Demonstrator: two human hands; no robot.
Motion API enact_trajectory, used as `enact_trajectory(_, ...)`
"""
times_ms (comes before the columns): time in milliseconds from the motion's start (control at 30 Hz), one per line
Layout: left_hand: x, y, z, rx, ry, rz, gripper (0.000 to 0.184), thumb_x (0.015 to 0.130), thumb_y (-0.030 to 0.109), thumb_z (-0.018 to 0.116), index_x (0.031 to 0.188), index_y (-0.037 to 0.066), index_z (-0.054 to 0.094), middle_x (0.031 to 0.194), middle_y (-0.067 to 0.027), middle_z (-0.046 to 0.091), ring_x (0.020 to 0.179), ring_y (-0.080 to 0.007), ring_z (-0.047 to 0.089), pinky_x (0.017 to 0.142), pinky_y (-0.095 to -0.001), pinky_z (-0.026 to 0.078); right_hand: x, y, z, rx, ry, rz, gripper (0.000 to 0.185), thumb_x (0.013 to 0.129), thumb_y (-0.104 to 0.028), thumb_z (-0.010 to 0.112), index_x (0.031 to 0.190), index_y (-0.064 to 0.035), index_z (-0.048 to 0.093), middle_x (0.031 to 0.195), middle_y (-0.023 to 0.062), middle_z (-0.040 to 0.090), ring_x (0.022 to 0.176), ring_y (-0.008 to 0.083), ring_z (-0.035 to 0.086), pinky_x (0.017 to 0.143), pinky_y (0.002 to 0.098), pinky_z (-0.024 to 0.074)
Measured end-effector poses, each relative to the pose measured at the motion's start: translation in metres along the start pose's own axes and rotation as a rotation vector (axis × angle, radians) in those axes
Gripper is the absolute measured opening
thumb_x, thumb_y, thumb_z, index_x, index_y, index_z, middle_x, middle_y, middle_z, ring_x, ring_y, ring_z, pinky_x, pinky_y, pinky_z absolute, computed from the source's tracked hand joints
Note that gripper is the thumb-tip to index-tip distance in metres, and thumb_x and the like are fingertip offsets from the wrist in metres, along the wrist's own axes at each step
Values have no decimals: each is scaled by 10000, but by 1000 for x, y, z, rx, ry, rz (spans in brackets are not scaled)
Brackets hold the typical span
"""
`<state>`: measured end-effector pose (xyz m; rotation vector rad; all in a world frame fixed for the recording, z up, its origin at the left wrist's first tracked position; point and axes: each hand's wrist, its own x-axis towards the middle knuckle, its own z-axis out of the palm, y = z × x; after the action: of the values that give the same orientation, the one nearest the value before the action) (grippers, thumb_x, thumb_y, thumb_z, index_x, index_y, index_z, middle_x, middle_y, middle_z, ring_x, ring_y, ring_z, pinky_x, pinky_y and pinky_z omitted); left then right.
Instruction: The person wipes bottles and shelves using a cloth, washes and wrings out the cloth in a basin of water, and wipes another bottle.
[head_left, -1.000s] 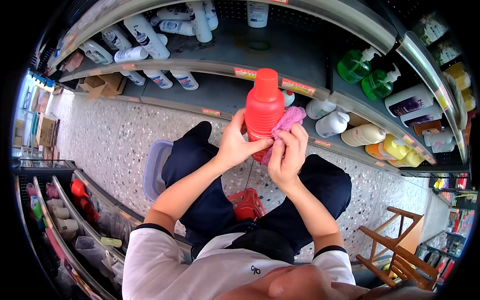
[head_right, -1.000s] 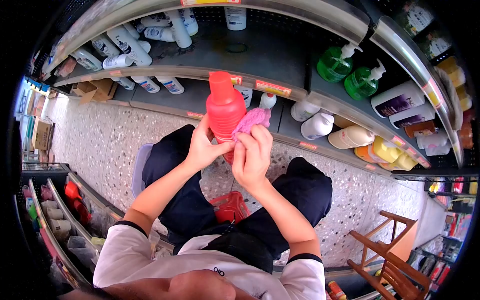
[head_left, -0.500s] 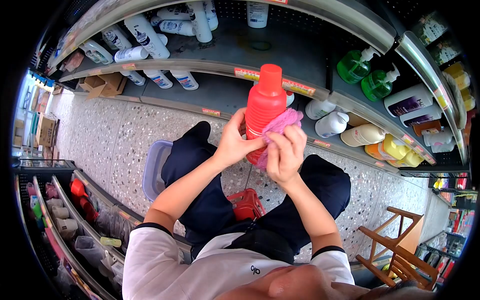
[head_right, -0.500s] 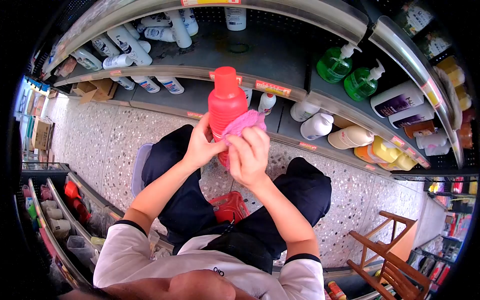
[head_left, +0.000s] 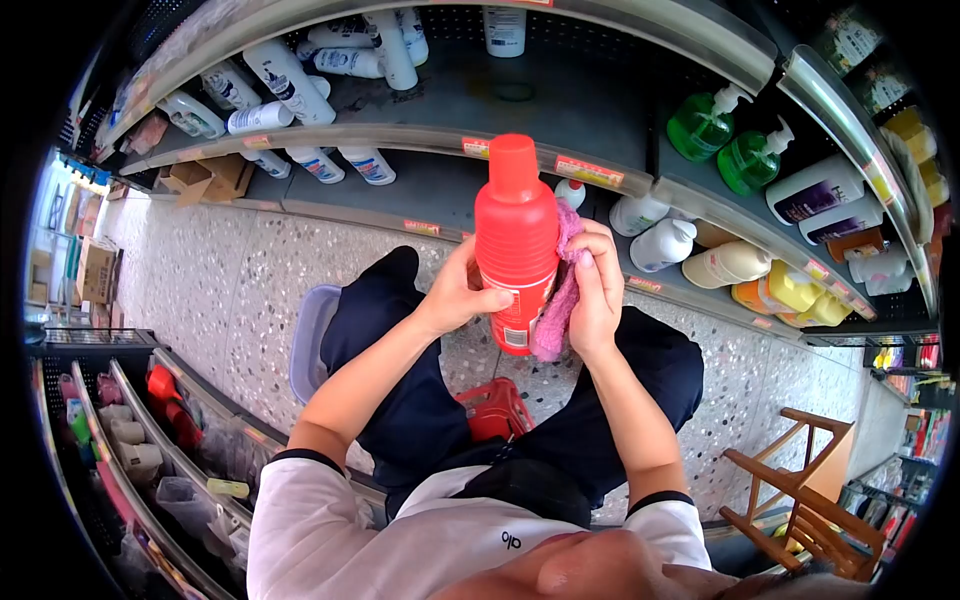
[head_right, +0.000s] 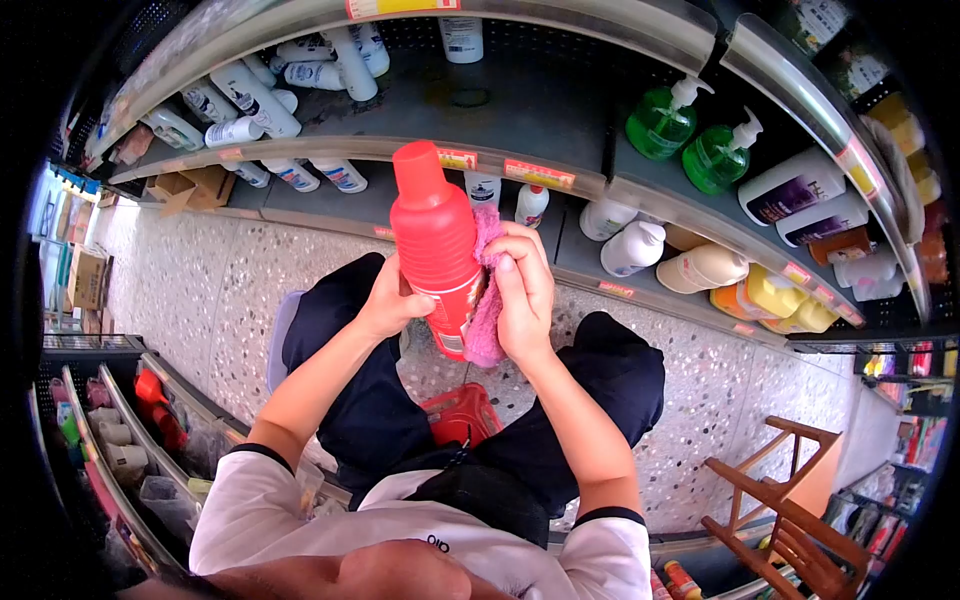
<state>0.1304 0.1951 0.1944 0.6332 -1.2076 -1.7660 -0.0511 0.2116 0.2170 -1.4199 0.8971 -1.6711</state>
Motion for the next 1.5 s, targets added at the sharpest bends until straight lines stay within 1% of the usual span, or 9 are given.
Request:
enact_trajectory(167, -3, 1, 2, 29, -78, 2, 816, 661, 262, 831, 1314, 7, 414, 1230, -64, 553, 1138, -155, 534, 982, -330, 419, 0, 0, -4, 366, -32, 280, 150, 968, -122, 421, 990, -15, 524, 1118, 78, 519, 1040, 152, 476, 959, 294, 340)
enact_trajectory(267, -2, -1, 3, 6, -55, -1, 804, 664, 277, 828, 1304, 8, 423, 1225, -66, 556, 1135, -156, 535, 989, -332, 413, 0, -2, -3, 360, -1, 297, 142, 966, -101, 428, 1005, -12, 531, 1119, 72, 523, 1044, 145, 478, 959, 286, 341)
enact_trajectory(567, 3, -5, 6, -68, 22, 27, 763, 697, 284, 799, 1306, 26, 420, 1258, -72, 534, 1184, -169, 499, 1026, -348, 376, -4, -20, -1, -274, -3, -166, 111, 875, -59, 567, 945, -9, 637, 1037, 129, 560, 995, 252, 552, 869, 347, 437)
enact_trajectory(633, 4, -5, 8, -73, 29, 46, 736, 713, 261, 788, 1306, 27, 421, 1263, -68, 531, 1186, -167, 496, 1030, -349, 371, -4, -19, 0, -458, -37, -374, 203, 759, -14, 643, 961, -31, 651, 1021, 135, 556, 976, 328, 543, 860, 398, 446)
enact_trajectory(700, 3, -8, 9, -42, 62, 52, 710, 726, 240, 780, 1304, 29, 426, 1259, -66, 534, 1182, -166, 499, 1030, -348, 370, -7, -24, 3, -602, -100, -490, 295, 686, 12, 674, 974, -50, 660, 1017, 126, 555, 974, 333, 531, 847, 410, 448)
enact_trajectory(900, 6, -7, 10, 30, 113, 56, 672, 736, 207, 771, 1295, 34, 440, 1248, -65, 541, 1167, -161, 510, 1023, -339, 375, -10, -16, 8, -684, -110, -559, 366, 620, 32, 696, 974, -53, 662, 1023, 120, 550, 967, 335, 523, 840, 416, 450)
enact_trajectory(1233, 4, -10, 8, -79, 53, 71, 750, 703, 306, 776, 1302, 13, 431, 1248, -76, 546, 1163, -168, 523, 1009, -338, 396, -1, -17, -3, -338, -56, -260, 122, 834, -51, 551, 929, -20, 620, 1033, 163, 550, 982, 349, 536, 895, 420, 423)
enact_trajectory(1400, -1, -1, 7, -116, -49, -24, 813, 680, 361, 771, 1319, 6, 414, 1251, -88, 546, 1156, -186, 538, 1005, -348, 411, 4, -16, -7, -123, -85, -65, 149, 914, -101, 459, 915, 0, 568, 1035, 131, 551, 953, 209, 529, 869, 314, 398)
enact_trajectory(1500, -3, 2, 7, -129, -114, -47, 856, 662, 377, 776, 1332, 2, 398, 1253, -92, 543, 1160, -192, 538, 1010, -355, 409, 5, -11, -7, 57, -91, 64, 148, 925, -113, 440, 916, -4, 539, 1040, 109, 542, 964, 193, 510, 894, 297, 375)
